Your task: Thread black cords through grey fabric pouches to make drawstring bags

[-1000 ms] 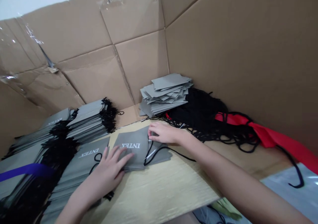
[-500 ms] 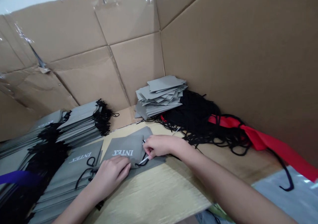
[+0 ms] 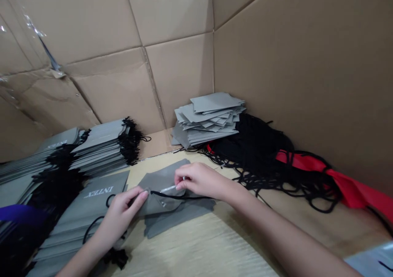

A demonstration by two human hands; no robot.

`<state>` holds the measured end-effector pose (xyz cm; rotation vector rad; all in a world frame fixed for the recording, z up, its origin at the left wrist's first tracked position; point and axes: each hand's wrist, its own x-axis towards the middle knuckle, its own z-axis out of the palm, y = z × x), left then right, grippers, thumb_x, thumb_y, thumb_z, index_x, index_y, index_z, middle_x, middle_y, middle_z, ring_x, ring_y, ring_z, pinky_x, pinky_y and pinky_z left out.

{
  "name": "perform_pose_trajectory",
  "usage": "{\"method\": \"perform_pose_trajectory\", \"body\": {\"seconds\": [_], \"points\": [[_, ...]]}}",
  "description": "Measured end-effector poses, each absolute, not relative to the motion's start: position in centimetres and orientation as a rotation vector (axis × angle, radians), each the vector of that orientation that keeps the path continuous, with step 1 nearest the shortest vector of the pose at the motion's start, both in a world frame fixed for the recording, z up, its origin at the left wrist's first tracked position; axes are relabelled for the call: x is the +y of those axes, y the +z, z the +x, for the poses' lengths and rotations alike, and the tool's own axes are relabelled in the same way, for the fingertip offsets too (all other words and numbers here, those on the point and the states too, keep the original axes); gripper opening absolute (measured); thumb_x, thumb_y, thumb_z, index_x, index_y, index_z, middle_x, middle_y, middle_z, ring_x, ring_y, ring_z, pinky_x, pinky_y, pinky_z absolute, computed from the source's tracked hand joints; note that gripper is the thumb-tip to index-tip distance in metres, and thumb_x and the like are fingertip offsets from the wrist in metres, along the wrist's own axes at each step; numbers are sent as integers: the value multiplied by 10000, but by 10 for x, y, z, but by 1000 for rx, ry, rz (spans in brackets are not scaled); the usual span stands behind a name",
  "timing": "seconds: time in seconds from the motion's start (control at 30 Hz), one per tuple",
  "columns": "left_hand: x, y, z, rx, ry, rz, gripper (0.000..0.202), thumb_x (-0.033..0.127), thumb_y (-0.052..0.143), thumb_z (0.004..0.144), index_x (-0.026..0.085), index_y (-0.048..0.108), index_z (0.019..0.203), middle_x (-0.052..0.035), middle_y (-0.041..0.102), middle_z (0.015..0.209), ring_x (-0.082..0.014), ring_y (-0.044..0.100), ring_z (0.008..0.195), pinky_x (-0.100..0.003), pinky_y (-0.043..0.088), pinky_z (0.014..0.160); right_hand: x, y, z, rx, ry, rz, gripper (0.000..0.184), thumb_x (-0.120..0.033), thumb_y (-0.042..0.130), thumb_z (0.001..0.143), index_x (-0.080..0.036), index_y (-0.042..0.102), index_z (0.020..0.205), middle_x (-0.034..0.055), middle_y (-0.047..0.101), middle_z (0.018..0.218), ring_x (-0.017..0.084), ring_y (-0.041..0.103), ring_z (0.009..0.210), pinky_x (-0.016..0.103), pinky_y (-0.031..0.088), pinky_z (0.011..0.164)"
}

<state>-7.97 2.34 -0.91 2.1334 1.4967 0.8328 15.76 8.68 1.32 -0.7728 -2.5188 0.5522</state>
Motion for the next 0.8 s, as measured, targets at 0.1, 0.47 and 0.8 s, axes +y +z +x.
{"method": "perform_pose_trajectory", "body": {"seconds": [0.1,0.47,0.8], "points": [[24,-10,-80,1505,894,2060,367,434,371,869,184,414,604,36,366,579,-109,358,566,-205,297,531,86,11,157,-2487,502,-720,116,-210,533,844,-178,627,783,7,618,752,122,543,694,210,368,634],[23,-11,-79,1519,923,2004,375,444,366,862,179,460,615,26,412,586,-117,376,575,-204,302,535,79,18,161,-2470,342,-633,239,-276,450,890,-175,640,786,43,611,733,134,527,643,234,367,595],[27,-19,-81,1437,922,1892,292,429,452,832,172,570,759,24,497,628,-118,427,593,-202,327,553,77,13,155,-2532,204,-682,304,-345,402,911,-185,649,839,44,601,721,139,528,622,240,372,572]]}}
